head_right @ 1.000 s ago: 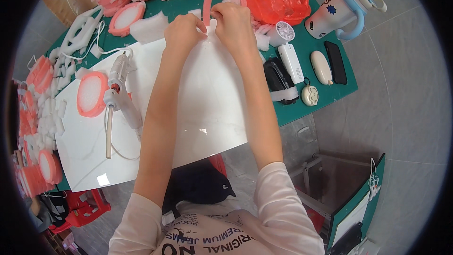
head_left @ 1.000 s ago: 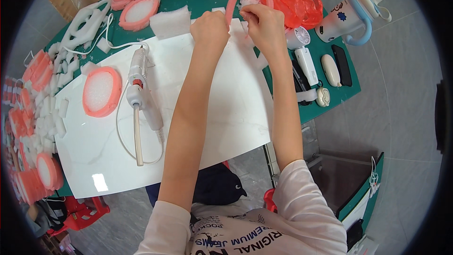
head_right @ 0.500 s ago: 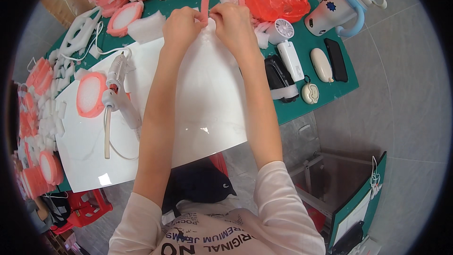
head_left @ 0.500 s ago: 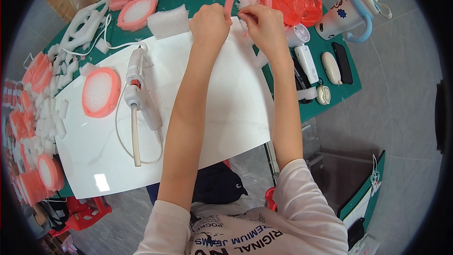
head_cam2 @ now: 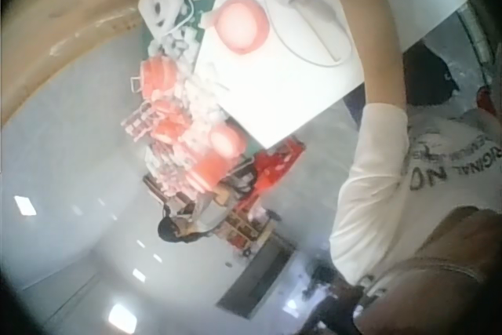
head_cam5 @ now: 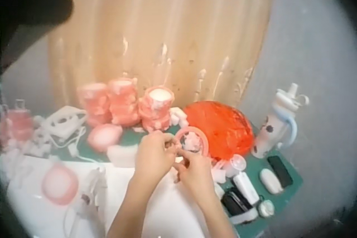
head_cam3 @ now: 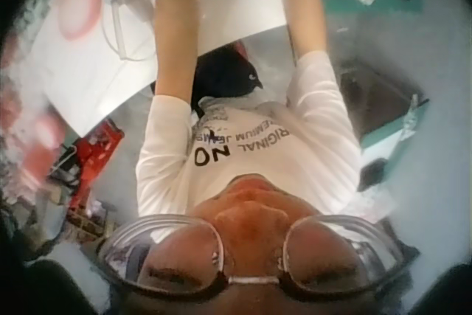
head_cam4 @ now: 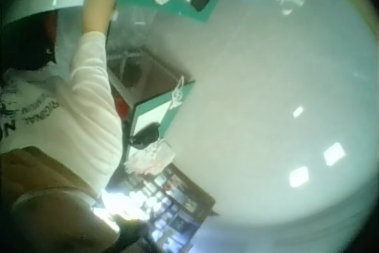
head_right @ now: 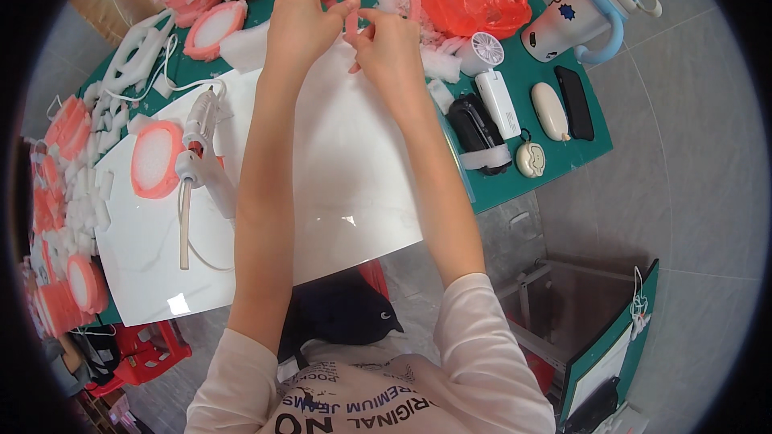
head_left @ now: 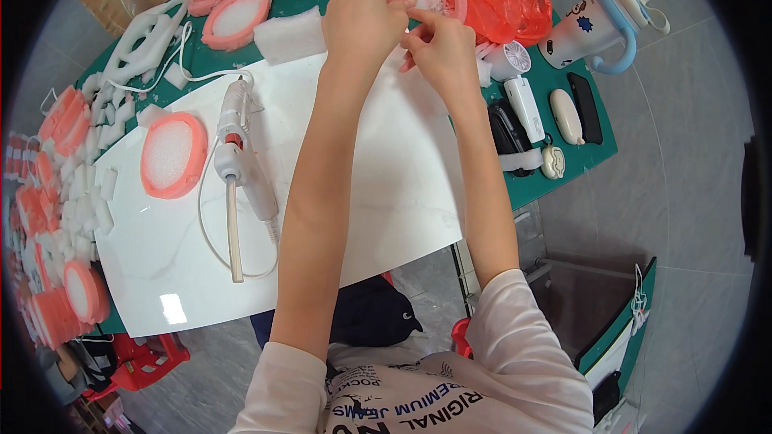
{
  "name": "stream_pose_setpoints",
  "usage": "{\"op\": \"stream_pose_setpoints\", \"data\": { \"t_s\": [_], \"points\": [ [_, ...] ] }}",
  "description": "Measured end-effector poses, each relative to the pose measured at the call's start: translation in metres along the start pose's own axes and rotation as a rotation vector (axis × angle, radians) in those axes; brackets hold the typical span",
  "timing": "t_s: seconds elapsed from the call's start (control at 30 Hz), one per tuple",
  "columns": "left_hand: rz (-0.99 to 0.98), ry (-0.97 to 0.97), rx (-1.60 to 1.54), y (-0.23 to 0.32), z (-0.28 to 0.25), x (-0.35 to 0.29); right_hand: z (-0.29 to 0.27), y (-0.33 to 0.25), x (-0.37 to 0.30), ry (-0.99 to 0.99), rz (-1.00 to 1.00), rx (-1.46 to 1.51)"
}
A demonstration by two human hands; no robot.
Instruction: The person assembles foam objects by applying adhesive with a hot glue gun, attaching foam pieces together, and pressing the components firmly by hand.
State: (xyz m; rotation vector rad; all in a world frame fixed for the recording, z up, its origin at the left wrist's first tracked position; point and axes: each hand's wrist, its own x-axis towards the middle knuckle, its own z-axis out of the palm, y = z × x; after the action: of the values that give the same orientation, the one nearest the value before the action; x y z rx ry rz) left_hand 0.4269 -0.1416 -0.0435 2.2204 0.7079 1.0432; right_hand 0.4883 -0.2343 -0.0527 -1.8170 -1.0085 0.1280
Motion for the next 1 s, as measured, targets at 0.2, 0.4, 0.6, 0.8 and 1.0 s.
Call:
{"op": "stream_pose_setpoints", "data": {
  "t_s": [0.2, 0.4, 0.6, 0.8, 1.0],
  "points": [
    [-0.001, -0.014, -0.109, 0.001, -0.002, 0.003, 0.001, 0.005, 0.0, -0.024, -0.04, -0.031],
    [-0.084, -0.107, 0.099, -0.027, 0.0, -0.001, 0.0, 0.009, 0.001, 0.07, -0.087, -0.06],
    [-0.112, -0.395, 0.232, -0.034, 0.015, -0.012, 0.0, 0.011, 0.003, 0.073, -0.077, -0.078],
    [-0.213, -0.467, 0.316, -0.029, 0.026, -0.01, 0.001, 0.013, 0.004, 0.124, -0.204, -0.179],
    [-0.168, -0.265, 0.31, -0.029, 0.029, -0.014, -0.001, 0.01, 0.006, -0.106, 0.004, 0.155]
  ]
}}
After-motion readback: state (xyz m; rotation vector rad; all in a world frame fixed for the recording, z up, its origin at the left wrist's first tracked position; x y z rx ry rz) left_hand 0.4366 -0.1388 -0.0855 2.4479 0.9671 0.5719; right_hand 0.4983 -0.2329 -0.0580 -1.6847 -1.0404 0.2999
